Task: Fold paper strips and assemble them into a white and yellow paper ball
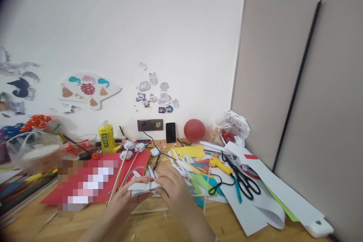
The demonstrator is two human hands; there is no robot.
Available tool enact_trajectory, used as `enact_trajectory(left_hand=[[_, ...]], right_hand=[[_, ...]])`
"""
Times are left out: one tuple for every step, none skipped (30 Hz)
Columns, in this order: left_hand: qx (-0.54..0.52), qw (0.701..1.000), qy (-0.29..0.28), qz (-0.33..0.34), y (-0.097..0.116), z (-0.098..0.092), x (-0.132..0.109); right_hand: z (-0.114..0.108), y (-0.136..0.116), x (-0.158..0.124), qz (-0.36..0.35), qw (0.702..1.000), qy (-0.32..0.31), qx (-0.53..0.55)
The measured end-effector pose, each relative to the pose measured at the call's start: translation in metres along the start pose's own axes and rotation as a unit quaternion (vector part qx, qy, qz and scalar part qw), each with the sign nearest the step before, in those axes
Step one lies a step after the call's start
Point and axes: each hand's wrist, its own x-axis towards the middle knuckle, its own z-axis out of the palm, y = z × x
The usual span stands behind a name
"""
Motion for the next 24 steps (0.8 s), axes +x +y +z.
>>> enact_trajectory(left_hand=[[-0.011,0.999,0.021,-0.024,0.0,0.002,0.001],[-0.012,0.998,0.036,-0.053,-0.001,0.003,0.001],[-0.003,0.996,0.042,-0.08,-0.001,0.004,0.002],[0.01,0.994,0.041,-0.102,-0.003,0.005,0.003],[0.025,0.992,0.036,-0.115,-0.004,0.005,0.004],[0.038,0.992,0.033,-0.12,-0.005,0.005,0.004],[0.051,0.991,0.036,-0.118,-0.007,0.005,0.005],[0.061,0.991,0.043,-0.113,-0.008,0.004,0.005],[0.07,0.99,0.051,-0.108,-0.008,0.004,0.006],[0.082,0.99,0.06,-0.103,-0.008,0.003,0.006],[0.099,0.988,0.068,-0.095,-0.008,0.003,0.007],[0.121,0.986,0.076,-0.085,-0.007,0.004,0.007],[0.146,0.983,0.08,-0.075,-0.006,0.004,0.007],[0.17,0.98,0.082,-0.063,-0.004,0.005,0.007],[0.19,0.977,0.084,-0.05,-0.003,0.007,0.006],[0.205,0.975,0.082,-0.039,-0.002,0.008,0.006],[0.214,0.973,0.079,-0.029,0.0,0.009,0.005],[0.219,0.972,0.077,-0.023,0.0,0.01,0.005],[0.223,0.972,0.075,-0.017,0.0,0.011,0.004],[0.226,0.971,0.075,-0.012,0.0,0.012,0.004],[0.229,0.971,0.073,-0.008,-0.001,0.012,0.003],[0.233,0.97,0.07,-0.002,-0.002,0.012,0.002],[0.239,0.969,0.067,0.004,-0.003,0.012,0.001],[0.249,0.966,0.062,0.012,-0.004,0.013,0.0]], right_hand=[[0.001,0.001,-0.001,-0.009,1.0,0.009,-0.021],[0.003,0.002,-0.002,-0.022,0.999,0.009,-0.04],[0.004,0.002,-0.003,-0.037,0.998,0.001,-0.056],[0.006,0.003,-0.004,-0.05,0.996,-0.014,-0.068],[0.007,0.003,-0.005,-0.059,0.995,-0.031,-0.078],[0.009,0.003,-0.005,-0.065,0.993,-0.044,-0.087],[0.01,0.003,-0.006,-0.065,0.992,-0.052,-0.094],[0.011,0.004,-0.007,-0.061,0.992,-0.053,-0.1],[0.012,0.004,-0.007,-0.054,0.992,-0.052,-0.102],[0.012,0.005,-0.007,-0.044,0.993,-0.051,-0.099],[0.013,0.005,-0.008,-0.033,0.994,-0.053,-0.09],[0.014,0.006,-0.008,-0.017,0.995,-0.056,-0.076],[0.014,0.007,-0.008,0.006,0.997,-0.058,-0.057],[0.015,0.007,-0.009,0.033,0.997,-0.059,-0.034],[0.015,0.008,-0.009,0.062,0.996,-0.059,-0.009],[0.016,0.008,-0.009,0.09,0.994,-0.058,0.016],[0.016,0.009,-0.01,0.113,0.991,-0.056,0.041],[0.017,0.009,-0.01,0.134,0.988,-0.052,0.064],[0.018,0.009,-0.01,0.151,0.984,-0.045,0.085],[0.019,0.009,-0.009,0.166,0.98,-0.037,0.103],[0.019,0.008,-0.009,0.182,0.976,-0.027,0.12],[0.02,0.008,-0.008,0.201,0.97,-0.019,0.135],[0.021,0.008,-0.007,0.223,0.963,-0.014,0.149],[0.021,0.008,-0.006,0.249,0.955,-0.012,0.163]])
